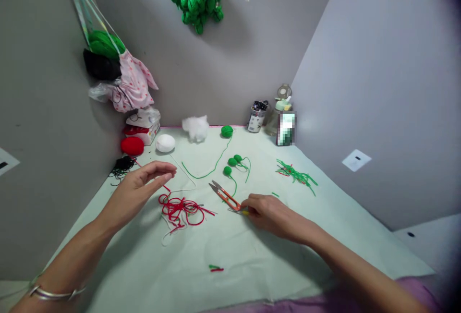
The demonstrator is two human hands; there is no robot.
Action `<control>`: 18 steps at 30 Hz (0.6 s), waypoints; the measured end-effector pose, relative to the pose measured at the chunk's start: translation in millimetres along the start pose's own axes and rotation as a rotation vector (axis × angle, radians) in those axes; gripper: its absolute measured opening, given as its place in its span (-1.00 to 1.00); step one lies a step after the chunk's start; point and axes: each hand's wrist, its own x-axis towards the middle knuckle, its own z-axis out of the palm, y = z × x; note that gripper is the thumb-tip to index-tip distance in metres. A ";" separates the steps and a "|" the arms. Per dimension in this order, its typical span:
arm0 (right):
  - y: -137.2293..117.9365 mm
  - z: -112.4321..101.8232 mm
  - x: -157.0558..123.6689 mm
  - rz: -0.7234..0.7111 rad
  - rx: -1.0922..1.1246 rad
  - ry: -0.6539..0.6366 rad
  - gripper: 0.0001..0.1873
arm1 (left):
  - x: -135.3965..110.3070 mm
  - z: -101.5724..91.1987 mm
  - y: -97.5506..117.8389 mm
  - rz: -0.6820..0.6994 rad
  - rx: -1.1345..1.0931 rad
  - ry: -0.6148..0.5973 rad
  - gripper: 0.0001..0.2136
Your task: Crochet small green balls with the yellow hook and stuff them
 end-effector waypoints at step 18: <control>-14.9 14.1 51.5 0.099 0.045 0.078 -0.84 | 80.6 92.7 -42.0 0.213 0.285 -0.153 -0.66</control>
